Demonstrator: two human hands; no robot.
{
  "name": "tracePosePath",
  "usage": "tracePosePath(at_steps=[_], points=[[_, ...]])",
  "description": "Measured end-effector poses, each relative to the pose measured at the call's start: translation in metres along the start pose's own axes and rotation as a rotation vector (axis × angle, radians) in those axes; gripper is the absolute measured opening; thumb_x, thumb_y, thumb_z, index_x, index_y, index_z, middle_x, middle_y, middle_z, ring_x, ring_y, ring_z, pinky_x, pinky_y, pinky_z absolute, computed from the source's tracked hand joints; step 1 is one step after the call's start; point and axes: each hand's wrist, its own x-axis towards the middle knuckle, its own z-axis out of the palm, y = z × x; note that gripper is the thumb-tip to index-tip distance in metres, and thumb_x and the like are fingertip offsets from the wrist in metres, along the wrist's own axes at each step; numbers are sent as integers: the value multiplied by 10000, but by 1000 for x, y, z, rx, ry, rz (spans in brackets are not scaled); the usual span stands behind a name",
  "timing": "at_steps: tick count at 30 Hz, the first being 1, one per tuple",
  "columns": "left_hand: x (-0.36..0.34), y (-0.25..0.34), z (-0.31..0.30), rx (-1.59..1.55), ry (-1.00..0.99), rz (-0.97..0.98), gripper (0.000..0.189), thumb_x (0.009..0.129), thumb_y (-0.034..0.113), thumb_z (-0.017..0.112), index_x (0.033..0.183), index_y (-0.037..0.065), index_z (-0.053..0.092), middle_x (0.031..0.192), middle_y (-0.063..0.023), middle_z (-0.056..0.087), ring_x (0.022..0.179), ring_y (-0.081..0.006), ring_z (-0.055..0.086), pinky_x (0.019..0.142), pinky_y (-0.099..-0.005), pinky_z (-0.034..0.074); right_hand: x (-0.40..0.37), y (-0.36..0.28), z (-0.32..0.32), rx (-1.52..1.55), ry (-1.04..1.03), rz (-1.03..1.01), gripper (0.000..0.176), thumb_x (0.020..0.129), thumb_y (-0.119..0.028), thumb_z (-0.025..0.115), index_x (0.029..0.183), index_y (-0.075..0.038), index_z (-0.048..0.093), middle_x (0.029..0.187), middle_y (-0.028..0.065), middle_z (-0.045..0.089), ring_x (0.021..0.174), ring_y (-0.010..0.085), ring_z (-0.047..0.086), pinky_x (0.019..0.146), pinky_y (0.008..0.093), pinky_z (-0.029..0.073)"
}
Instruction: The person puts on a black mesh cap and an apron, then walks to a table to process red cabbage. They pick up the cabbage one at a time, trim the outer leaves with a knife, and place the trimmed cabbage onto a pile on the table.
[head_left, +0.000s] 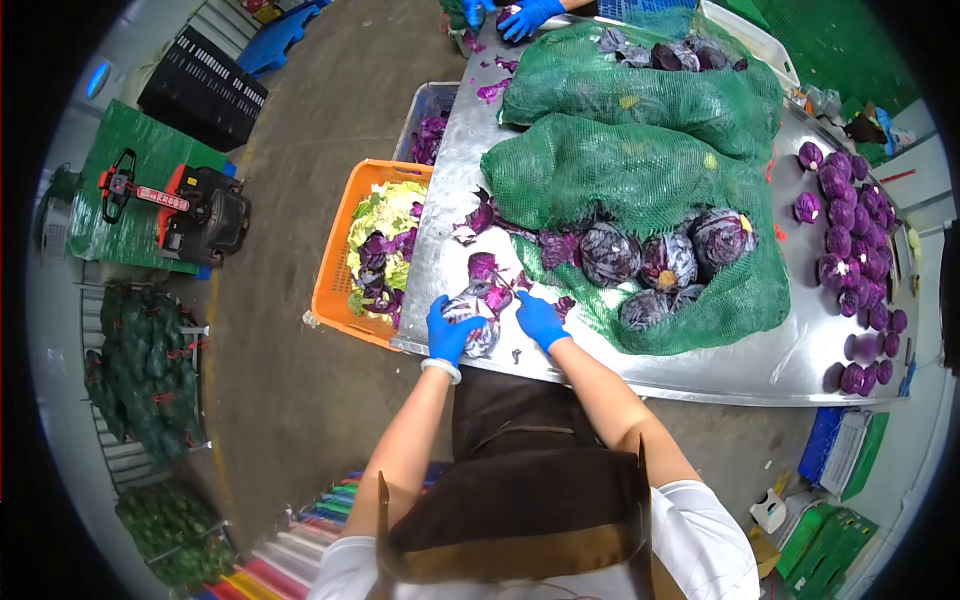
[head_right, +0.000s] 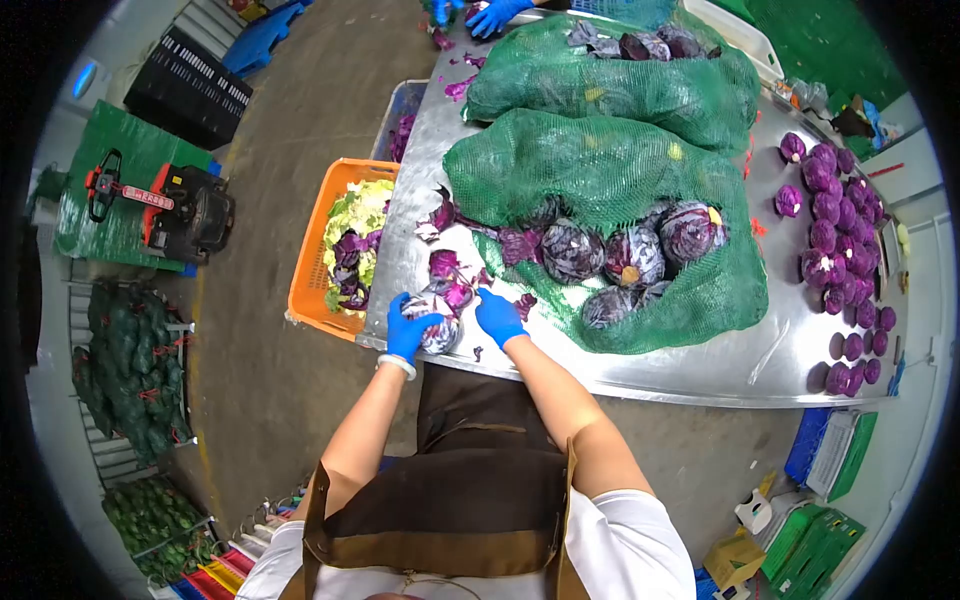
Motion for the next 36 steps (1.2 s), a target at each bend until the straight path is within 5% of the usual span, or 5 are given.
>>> tracePosePath(at_steps=[16,21,25,28,36], points=[[-4,62,-13,-286,-678,108,959,636,130,852,1475,77,390,1382,-104,499,1274,-245,484,1117,-373,372,45,-39,-99,-169,166,-160,298,909,-225,536,1167,-100,616,990,260,681,903,460,649,776,544,512],[34,28,1,59,-818,324,977,641,103,876,1483,87,381,1370,-123,508,1263,-254,485,1087,-374,404,-6,-20,-86,286,-152,-412,480,915,-353,708,1318,-113,607,1249,109,655,1159,222,608,1021,369,447],[20,22,18,-223,-241,-161,938,708,201,883,1467,28,360,1367,-238,444,1272,-337,470,1076,-404,422,-19,-21,-60,358,72,-228,554,872,-318,757,1331,-64,579,1237,123,616,1137,263,597,1001,365,450],[-9,23,37,346,-47,389,1032,628,379,927,1407,-26,383,1345,-239,410,1231,-362,489,1039,-440,436,-19,-22,-65,246,55,-246,534,912,-408,682,1345,-110,586,1247,154,617,1123,322,621,972,384,475],[-13,65,62,520,-52,295,995,583,396,937,1364,12,455,1226,-195,483,1122,-367,547,981,-430,471,-3,-46,-83,-31,135,-232,367,1021,-364,450,1268,-142,606,1100,213,650,891,447,644,781,521,518]])
